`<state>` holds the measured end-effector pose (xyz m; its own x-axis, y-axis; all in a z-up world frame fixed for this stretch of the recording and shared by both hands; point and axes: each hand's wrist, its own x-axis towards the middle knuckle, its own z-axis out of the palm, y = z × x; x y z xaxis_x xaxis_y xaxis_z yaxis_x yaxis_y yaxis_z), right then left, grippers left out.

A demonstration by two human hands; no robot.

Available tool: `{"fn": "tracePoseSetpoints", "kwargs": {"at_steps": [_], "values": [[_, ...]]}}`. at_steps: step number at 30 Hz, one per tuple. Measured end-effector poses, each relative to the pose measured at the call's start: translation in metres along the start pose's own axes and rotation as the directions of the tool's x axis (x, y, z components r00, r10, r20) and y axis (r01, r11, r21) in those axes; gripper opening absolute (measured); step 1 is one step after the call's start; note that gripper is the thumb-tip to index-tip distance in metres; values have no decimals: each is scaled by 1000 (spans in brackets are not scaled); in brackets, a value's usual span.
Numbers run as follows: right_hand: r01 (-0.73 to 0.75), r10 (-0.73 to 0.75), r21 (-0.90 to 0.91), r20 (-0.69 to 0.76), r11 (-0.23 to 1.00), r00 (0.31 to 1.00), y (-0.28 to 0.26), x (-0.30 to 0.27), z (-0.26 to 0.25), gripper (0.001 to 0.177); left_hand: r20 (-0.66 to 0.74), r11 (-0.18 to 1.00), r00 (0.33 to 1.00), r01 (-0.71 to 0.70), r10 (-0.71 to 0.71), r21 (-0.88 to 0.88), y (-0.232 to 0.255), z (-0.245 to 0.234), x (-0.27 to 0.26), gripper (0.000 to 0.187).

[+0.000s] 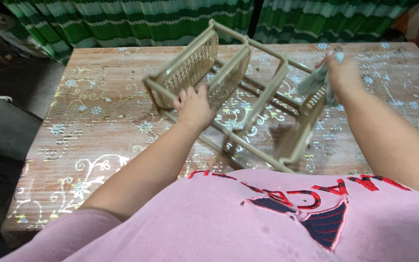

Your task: The person assembles a beige plastic three-tier storage rack by inserting vertical poles into the shelf frames and securing them. They then wipe the assembled rack with a light blue cloth, turning it to clean different sides.

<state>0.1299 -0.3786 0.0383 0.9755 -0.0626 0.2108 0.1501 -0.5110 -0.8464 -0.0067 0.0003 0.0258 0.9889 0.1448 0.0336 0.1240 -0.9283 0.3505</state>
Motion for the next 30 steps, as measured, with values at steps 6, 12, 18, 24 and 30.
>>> {"fn": "tracePoseSetpoints", "kwargs": {"at_steps": [6,12,18,24,30], "values": [[214,-225,196,37,957,974,-77,-8,69,43,96,993,995,24,-13,-117,2,-14,-23,67],[514,-239,-498,515,698,823,-101,-126,216,32,70,996,993,-91,92,-15,9,-13,-71,35],[416,-175,-242,645,877,744,-75,-126,210,89,112,988,982,-157,155,11,2,-7,-70,33],[364,-105,-404,537,840,837,-73,-36,218,89,51,983,982,-182,184,-27,-1,-4,-71,33],[350,-101,-462,481,815,871,-85,-27,212,89,22,983,984,-177,179,-49,2,-7,-70,32]]}}
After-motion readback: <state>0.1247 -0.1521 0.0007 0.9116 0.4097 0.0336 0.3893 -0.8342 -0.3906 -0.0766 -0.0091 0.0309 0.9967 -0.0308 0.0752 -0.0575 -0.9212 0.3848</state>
